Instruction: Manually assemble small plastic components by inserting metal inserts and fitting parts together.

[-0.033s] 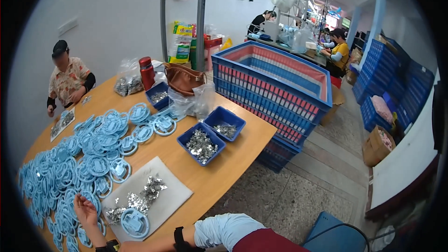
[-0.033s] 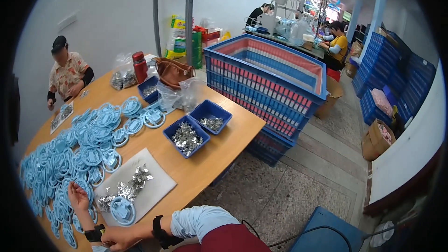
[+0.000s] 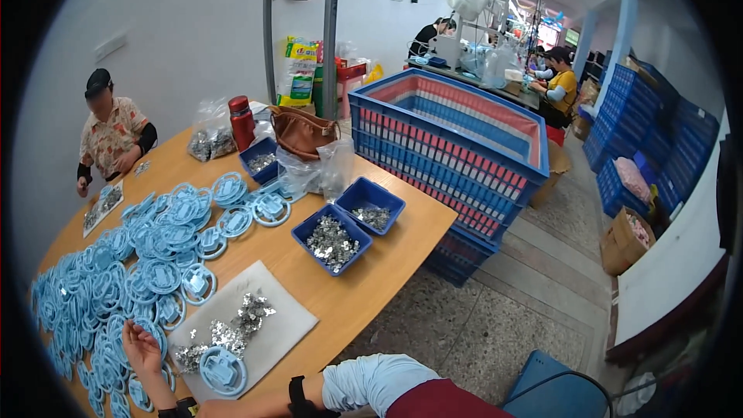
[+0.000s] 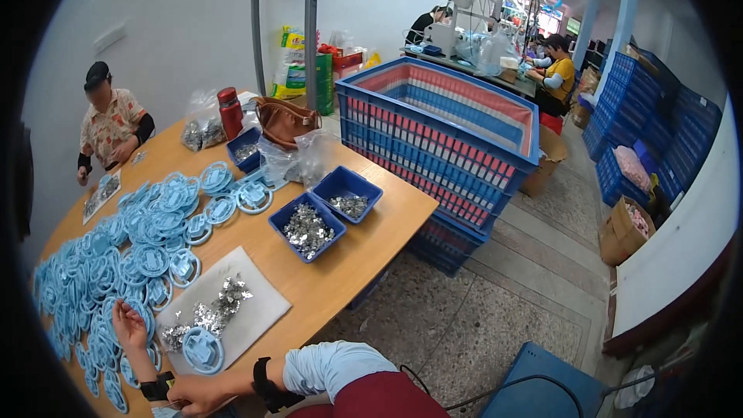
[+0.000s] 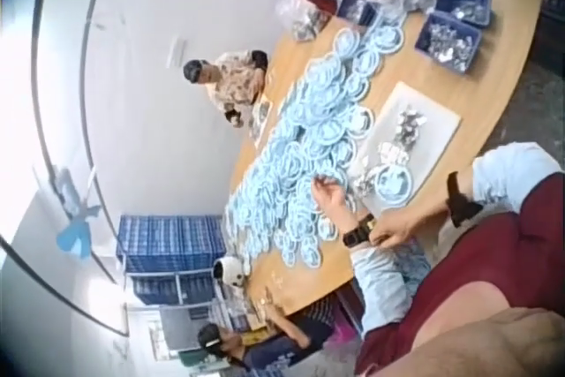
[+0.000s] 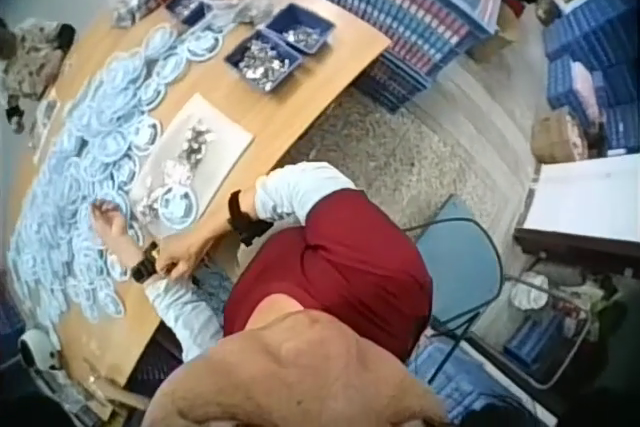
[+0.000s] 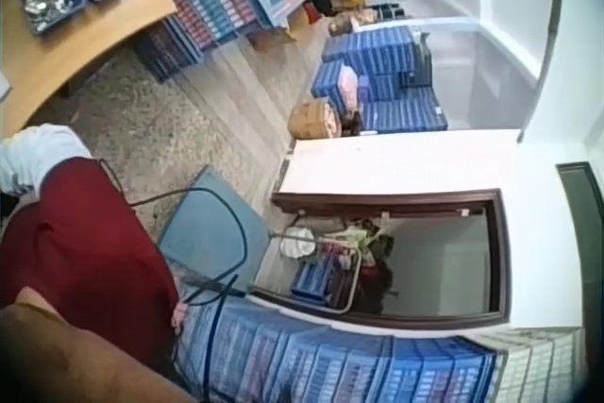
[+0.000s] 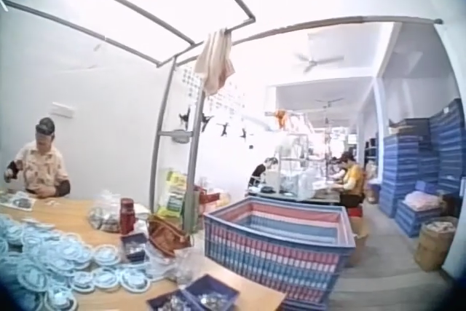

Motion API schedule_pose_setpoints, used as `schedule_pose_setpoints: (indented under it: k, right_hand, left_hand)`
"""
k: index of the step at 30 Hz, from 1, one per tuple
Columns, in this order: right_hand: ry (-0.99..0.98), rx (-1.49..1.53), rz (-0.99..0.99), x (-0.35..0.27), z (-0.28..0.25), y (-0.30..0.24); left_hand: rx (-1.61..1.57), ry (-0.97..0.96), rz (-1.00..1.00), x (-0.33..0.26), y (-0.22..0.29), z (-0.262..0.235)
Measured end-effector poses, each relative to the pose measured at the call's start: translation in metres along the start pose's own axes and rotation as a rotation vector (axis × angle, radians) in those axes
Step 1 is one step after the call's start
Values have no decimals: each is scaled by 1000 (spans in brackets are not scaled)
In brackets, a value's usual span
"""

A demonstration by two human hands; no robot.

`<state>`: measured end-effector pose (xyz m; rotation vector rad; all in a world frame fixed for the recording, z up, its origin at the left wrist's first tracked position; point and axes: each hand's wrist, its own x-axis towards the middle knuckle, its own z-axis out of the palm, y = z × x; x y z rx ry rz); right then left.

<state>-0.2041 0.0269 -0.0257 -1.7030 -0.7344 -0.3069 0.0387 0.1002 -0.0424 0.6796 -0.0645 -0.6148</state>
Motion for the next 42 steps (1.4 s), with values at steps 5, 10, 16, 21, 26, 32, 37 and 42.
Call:
schedule_pose_setpoints:
  k: [5,10,16,21,26,32,37,42]
  right_hand:
    - [2,-29,-79,1,7,2]
    - [-9,-48,-72,0,6,-8]
    - [-38,11,-90,0,10,-9]
    - [-34,-19,-101,-1,7,-5]
    - [5,-58,-130,-1,2,-3]
    - [92,-20,-225,7,-4,3]
    - [-66,222,85,9,-26,-7]
    - [-150,255,141,14,-34,12]
  left_hand:
    - [13,5,21,-10,1,15]
    - [0,10,11,-15,2,16]
    - [2,18,26,-19,4,17]
    - [31,15,22,-13,0,12]
    - [6,54,-1,-1,-7,18]
    - [44,101,2,12,-15,29]
    - [1,47,-78,24,-28,46]
    - [26,23,-75,34,-37,63]
